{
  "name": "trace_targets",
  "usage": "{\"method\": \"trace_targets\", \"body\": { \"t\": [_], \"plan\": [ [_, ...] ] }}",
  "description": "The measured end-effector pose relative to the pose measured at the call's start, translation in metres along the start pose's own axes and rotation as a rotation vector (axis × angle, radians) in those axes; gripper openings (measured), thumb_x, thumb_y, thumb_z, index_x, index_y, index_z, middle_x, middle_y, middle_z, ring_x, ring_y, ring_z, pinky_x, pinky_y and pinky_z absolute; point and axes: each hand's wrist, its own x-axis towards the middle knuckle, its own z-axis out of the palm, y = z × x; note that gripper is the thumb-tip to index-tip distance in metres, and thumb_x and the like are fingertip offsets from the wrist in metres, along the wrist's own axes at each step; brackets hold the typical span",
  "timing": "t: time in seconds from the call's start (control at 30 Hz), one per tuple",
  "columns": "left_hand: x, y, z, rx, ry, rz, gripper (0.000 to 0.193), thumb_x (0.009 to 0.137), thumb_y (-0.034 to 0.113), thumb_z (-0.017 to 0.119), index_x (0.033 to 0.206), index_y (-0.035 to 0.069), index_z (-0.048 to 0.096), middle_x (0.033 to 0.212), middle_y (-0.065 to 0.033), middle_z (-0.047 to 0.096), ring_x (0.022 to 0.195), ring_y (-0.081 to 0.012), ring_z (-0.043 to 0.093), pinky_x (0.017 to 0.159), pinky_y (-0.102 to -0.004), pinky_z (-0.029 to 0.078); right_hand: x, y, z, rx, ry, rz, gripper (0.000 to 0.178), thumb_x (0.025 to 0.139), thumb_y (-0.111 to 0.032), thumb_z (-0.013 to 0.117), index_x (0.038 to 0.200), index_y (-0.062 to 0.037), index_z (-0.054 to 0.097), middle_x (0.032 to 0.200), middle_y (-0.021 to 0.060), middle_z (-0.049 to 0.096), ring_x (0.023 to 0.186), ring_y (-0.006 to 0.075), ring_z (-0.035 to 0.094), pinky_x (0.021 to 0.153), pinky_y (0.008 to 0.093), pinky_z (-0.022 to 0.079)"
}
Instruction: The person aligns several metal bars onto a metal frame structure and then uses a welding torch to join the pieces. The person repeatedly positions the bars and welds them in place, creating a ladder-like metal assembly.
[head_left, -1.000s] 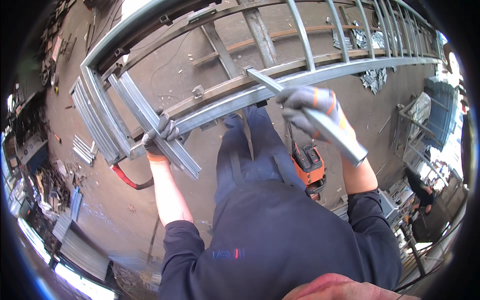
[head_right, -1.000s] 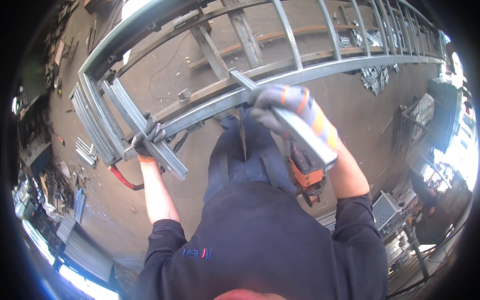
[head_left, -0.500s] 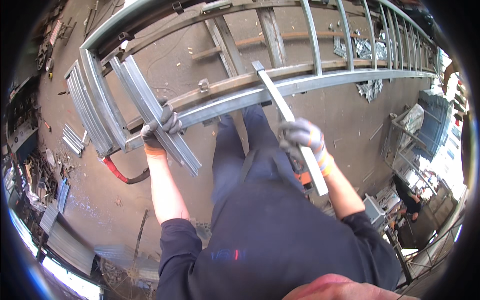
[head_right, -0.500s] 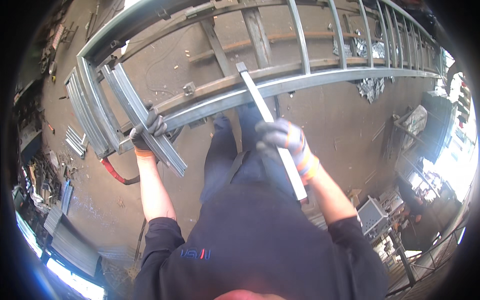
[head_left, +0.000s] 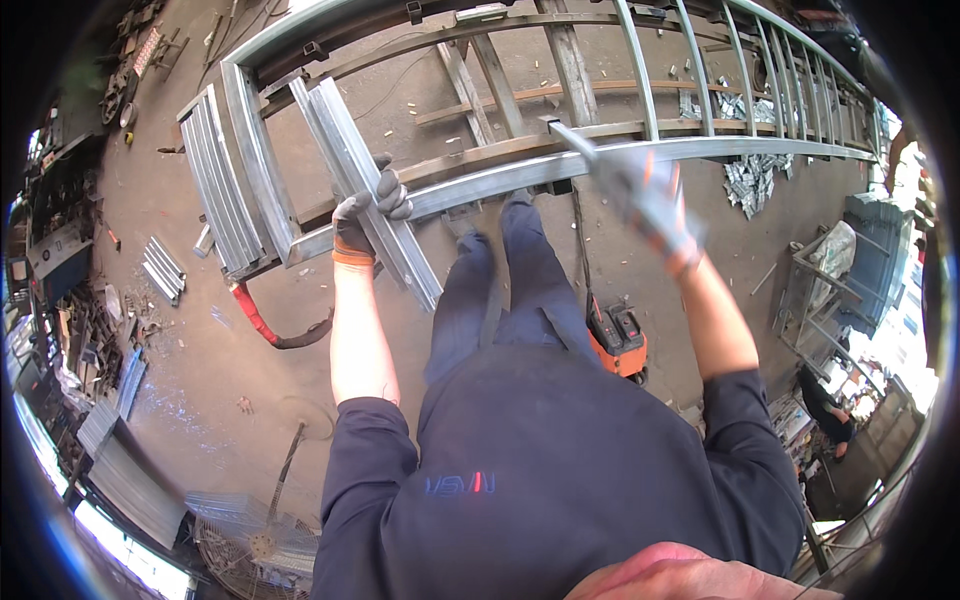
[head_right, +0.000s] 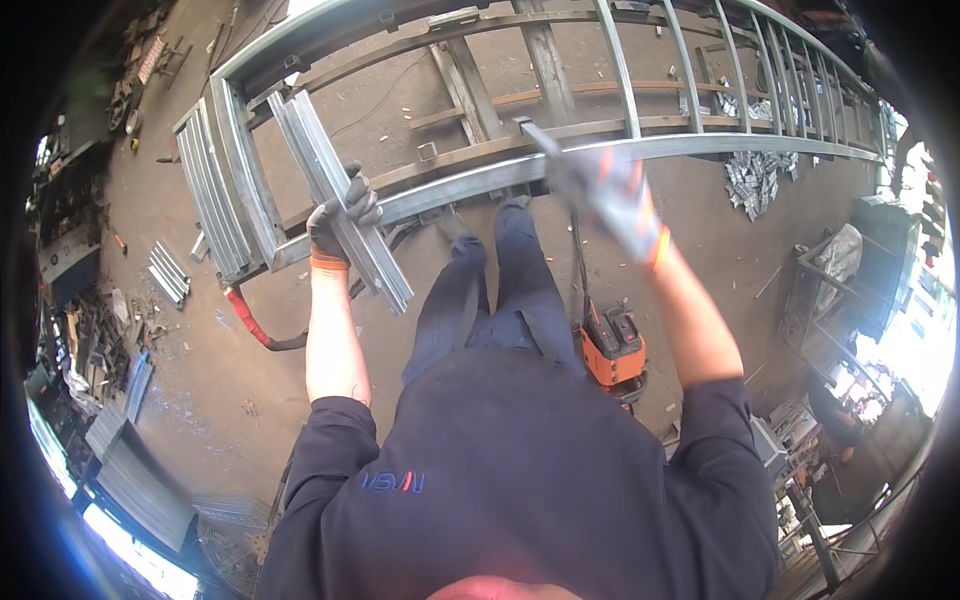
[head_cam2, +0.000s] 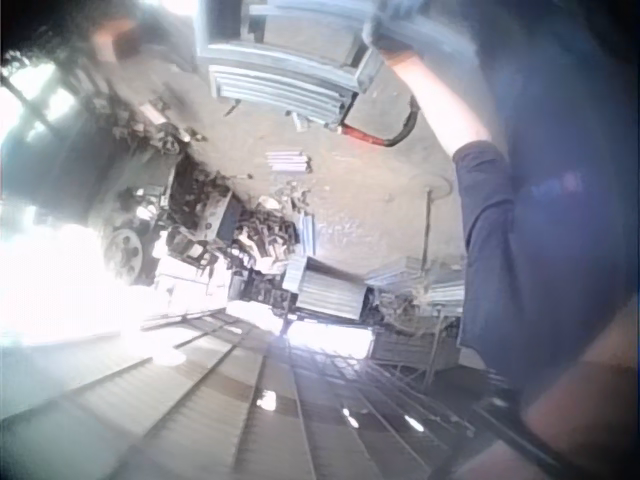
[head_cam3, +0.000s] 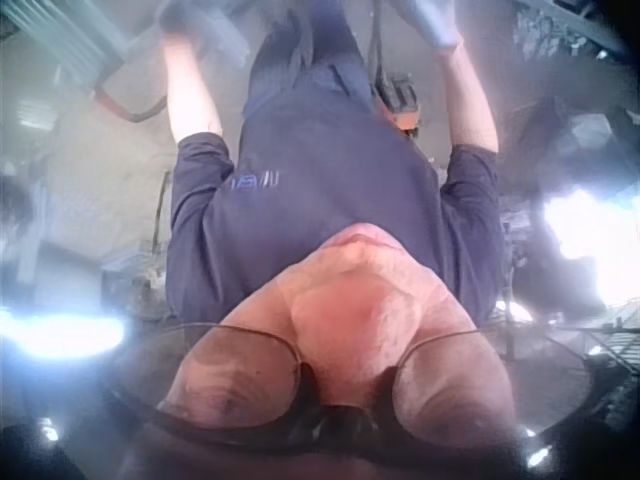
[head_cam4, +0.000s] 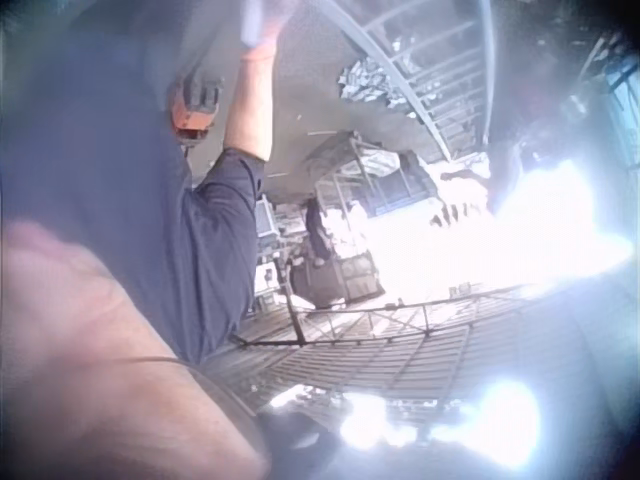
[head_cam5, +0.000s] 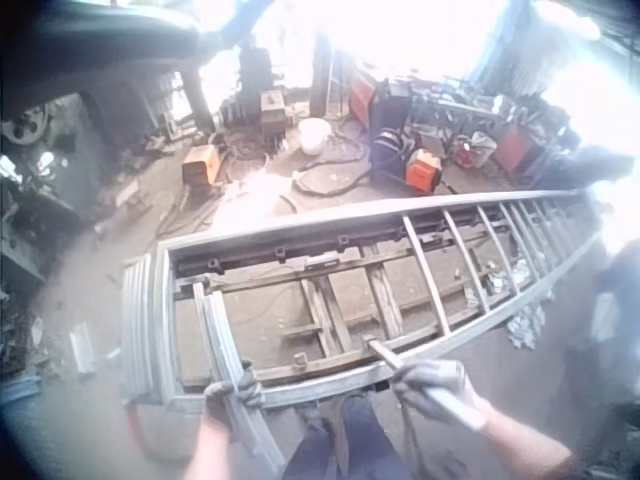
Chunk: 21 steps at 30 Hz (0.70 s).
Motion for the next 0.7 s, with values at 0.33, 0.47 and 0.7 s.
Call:
{"method": "trace_targets", "body": {
  "t": [0.33,0.47,0.7],
  "plan": [
    [-0.020,0.009,0.017,0.102,0.109,0.035,0.072,0.079,0.020,0.077,0.144,0.002,0.052,0.085,-0.0012,0.045,0.073,-0.0132,0.047,0.068,-0.0311,0.043,0.039,0.039,-0.047,0.870,-0.359,0.435,0.034,0.091,-0.012,0.065,0.125,-0.0088,0.068,0.119,0.0044,0.073,0.101,0.0186,0.072,0.083,0.0341,0.058],
    [-0.032,0.018,0.011,0.167,0.031,0.115,0.072,0.078,0.019,0.075,0.146,0.006,0.053,0.083,-0.0004,0.044,0.067,-0.0133,0.046,0.064,-0.0319,0.042,-0.013,0.011,-0.018,-0.369,-0.594,-0.442,0.020,0.071,-0.017,0.071,0.087,-0.0280,0.073,0.113,-0.0008,0.067,0.087,0.0227,0.067,0.070,0.0351,0.057],
    [-0.028,0.019,0.009,0.110,0.190,0.066,0.072,0.078,0.018,0.078,0.145,0.006,0.053,0.081,-0.0002,0.045,0.066,-0.0137,0.047,0.061,-0.0317,0.042,0.043,0.060,-0.072,-0.204,-0.772,0.163,0.021,0.080,-0.014,0.070,0.100,-0.0102,0.074,0.097,0.0042,0.070,0.081,0.0186,0.071,0.064,0.0338,0.056]
  ]
}}
